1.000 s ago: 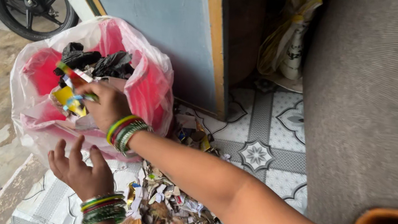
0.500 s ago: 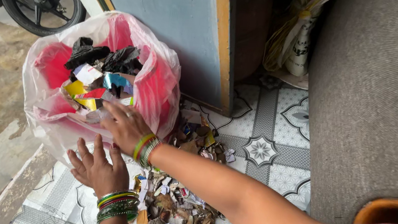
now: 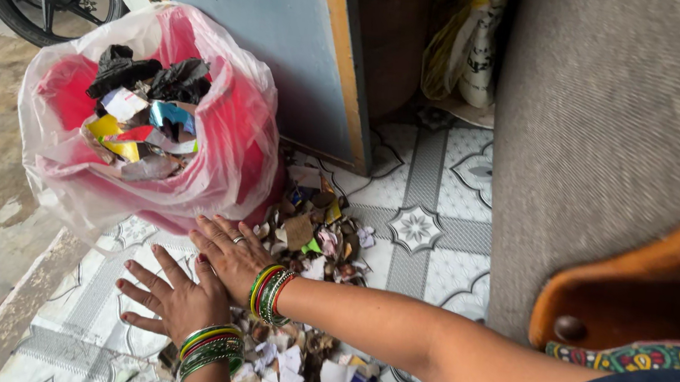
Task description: The person sits on a tiled floor and sorts through a pile of mixed trash, picking up pieces of paper, plastic, and other debris by hand and placing them into a pink plastic bag. The person repeatedly gathers handfuls of debris and transfers them into the bag.
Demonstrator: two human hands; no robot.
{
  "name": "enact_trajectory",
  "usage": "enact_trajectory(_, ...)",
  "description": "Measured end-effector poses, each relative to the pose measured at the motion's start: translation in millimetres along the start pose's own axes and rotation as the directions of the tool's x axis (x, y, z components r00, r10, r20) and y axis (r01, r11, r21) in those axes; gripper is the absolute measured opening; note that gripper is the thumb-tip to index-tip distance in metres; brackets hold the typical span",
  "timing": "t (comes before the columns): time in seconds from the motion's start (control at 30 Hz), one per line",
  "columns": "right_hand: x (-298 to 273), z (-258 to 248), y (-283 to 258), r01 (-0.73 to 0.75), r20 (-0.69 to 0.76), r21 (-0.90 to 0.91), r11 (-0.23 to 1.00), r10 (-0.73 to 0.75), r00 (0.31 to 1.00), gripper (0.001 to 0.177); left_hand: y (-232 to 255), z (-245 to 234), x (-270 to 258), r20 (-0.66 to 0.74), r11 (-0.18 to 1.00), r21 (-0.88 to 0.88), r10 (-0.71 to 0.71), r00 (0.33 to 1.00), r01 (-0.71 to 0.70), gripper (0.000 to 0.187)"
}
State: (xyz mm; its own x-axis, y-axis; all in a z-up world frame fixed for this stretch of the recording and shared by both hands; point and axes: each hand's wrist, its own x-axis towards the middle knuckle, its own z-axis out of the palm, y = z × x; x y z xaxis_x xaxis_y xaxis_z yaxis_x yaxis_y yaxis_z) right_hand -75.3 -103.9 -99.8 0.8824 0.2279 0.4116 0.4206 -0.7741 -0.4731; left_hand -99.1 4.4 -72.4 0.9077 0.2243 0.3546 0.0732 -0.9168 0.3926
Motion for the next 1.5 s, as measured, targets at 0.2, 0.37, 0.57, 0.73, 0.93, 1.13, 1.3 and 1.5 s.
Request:
enact_trajectory(0.2, -28.8, -11.8, -11.8, -0.034, 0.092, -0.037, 0.999, 0.037, 0.995, 0.074, 2.9, -11.6, -29.8, 0.077, 0.999, 0.033, -0.015, 0.997, 0.013, 0.072)
enact_trajectory(0.37, -61.6, -43.9, -23.1, -0.114, 0.196, -0.035, 0.993, 0.119, 0.973, 0.086, 5.3, -13.8, -54.0, 0.111, 0.995, 0.100, -0.002, 0.994, -0.009, 0.073)
enact_trajectory(0.57, -114.5, -21.3, -26.7, -0.362, 0.117, 0.161, 0.918, 0.346, 0.931, 0.063, 1.7, -1.9, -84.7, 0.103, 0.992, 0.117, 0.027, 0.994, -0.039, 0.073)
enact_trajectory(0.73, -177.9, 39.2, -4.2, -0.512, 0.127, 0.238, 0.825, 0.496, 0.859, 0.072, 0.8, 4.4, -118.2, 0.191, 0.998, 0.063, -0.025, 0.981, 0.013, 0.075)
enact_trajectory(0.93, -216.9, 84.0, 13.0, -0.474, 0.016, 0.218, 0.853, 0.483, 0.876, 0.061, -5.6, 9.5, -133.1, 0.276, 0.994, 0.086, -0.093, 0.957, 0.072, 0.075)
enact_trajectory(1.13, -217.3, 84.4, 30.6, -0.477, 0.121, 0.214, 0.853, 0.461, 0.879, 0.062, -12.6, 16.6, -146.9, 0.344, 0.979, 0.131, -0.193, 0.919, 0.156, 0.079)
enact_trajectory(1.3, -225.5, 68.8, 33.4, -0.540, 0.225, 0.231, 0.810, 0.495, 0.839, 0.049, -14.0, 16.5, -161.5, 0.406, 0.968, 0.207, -0.216, 0.888, 0.141, 0.080)
enact_trajectory(1.5, -241.2, 84.8, 54.3, -0.544, 0.300, 0.096, 0.834, 0.496, 0.815, 0.043, -34.2, 40.1, -177.4, 0.437, 0.945, 0.265, -0.294, 0.850, 0.191, 0.094)
